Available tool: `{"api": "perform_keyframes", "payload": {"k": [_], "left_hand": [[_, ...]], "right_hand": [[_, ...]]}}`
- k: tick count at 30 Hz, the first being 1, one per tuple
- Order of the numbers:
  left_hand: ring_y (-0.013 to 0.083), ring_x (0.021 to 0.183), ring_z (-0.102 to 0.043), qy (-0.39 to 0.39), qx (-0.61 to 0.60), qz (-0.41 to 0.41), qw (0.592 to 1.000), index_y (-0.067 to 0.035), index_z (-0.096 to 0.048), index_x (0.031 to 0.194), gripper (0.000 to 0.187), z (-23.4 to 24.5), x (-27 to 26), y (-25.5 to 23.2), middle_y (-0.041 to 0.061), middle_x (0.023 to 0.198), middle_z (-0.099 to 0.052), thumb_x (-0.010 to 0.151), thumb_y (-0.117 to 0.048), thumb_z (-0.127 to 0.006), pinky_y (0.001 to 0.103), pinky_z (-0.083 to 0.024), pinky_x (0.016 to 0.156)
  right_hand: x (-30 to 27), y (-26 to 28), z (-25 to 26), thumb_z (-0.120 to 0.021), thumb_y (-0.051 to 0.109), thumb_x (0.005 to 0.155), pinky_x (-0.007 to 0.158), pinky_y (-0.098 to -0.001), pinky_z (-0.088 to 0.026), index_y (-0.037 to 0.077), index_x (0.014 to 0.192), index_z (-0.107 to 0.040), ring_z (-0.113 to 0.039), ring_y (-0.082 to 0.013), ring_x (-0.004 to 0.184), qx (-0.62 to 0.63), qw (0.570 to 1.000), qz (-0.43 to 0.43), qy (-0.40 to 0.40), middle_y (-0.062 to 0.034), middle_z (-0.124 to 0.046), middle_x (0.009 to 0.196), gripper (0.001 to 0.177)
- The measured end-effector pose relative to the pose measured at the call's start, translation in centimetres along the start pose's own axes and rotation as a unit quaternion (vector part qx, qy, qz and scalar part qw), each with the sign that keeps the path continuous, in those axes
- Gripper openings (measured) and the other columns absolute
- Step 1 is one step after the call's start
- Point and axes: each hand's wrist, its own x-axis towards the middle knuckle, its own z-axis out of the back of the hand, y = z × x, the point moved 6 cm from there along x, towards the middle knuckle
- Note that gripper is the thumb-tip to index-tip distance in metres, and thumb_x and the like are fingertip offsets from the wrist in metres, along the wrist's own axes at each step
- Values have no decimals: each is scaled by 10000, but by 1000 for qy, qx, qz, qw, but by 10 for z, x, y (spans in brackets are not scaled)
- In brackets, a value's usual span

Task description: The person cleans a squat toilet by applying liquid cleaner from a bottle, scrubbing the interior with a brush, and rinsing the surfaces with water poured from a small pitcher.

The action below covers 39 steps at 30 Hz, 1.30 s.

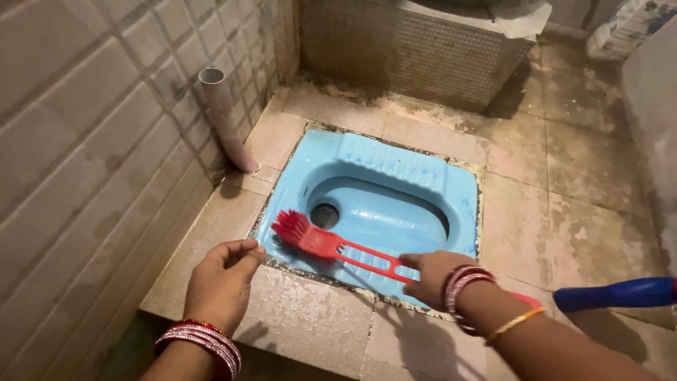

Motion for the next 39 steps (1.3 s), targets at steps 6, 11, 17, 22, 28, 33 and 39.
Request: {"api": "perform_keyframes", "payload": {"k": [6, 11, 17, 22, 28, 33, 39], "left_hand": [[175, 881, -659, 18, -40, -10, 999, -31, -748, 1101, 285, -10, -3, -5, 84, 979, -760, 879, -210, -747, 330, -515, 804], [146, 921, -686, 1, -7, -5, 1000, -49, -742, 1097, 275, 0, -9, -23, 60, 986, -767, 887, -226, -739, 296, -523, 866], [154, 938, -683, 1, -5, 10, 1000, -44, -743, 1096, 283, 0, -11, -25, 60, 996, -763, 887, -235, -734, 306, -516, 885], [137, 936, -690, -4, -9, -3, 1000, -50, -741, 1096, 279, 7, -9, -26, 48, 985, -765, 877, -223, -724, 296, -517, 876], [124, 908, -668, -9, -13, -10, 1000, -42, -738, 1092, 289, 3, -7, -29, 32, 967, -756, 877, -234, -736, 284, -501, 846], [144, 885, -679, 12, -36, -24, 999, -38, -738, 1106, 288, -2, -3, -28, 54, 954, -757, 869, -201, -729, 295, -523, 818], [162, 892, -662, 8, -40, -9, 999, -33, -741, 1102, 280, -4, -7, -27, 72, 961, -746, 890, -217, -741, 308, -515, 832]], "right_hand": [[-6, 39, -8, -658, 461, 895, 1114, -408, -465, 384, 1526, -438, -579, -289, 1319, -12, 998, 55, 39, -42, -613, 1431, 673], [-4, 2, 16, -669, 446, 886, 1109, -388, -487, 359, 1520, -446, -620, -247, 1300, -26, 999, 38, 14, -22, -631, 1417, 677], [1, 31, 14, -656, 464, 903, 1083, -406, -499, 370, 1525, -454, -611, -290, 1286, -31, 999, 40, -8, -60, -638, 1393, 660], [1, 7, 25, -701, 468, 870, 1103, -390, -470, 362, 1493, -479, -590, -267, 1304, -63, 995, 73, 1, -25, -621, 1412, 670], [-3, 23, 35, -669, 471, 902, 1047, -410, -523, 409, 1506, -475, -639, -287, 1242, -59, 997, 33, -44, -67, -672, 1344, 637], [-6, 9, 36, -674, 444, 892, 1034, -409, -526, 423, 1487, -473, -643, -261, 1231, -118, 991, 57, -3, -17, -685, 1319, 628], [-9, 22, 33, -659, 445, 920, 999, -409, -543, 395, 1508, -465, -666, -270, 1187, -68, 996, 38, -41, -51, -730, 1247, 621]]}}
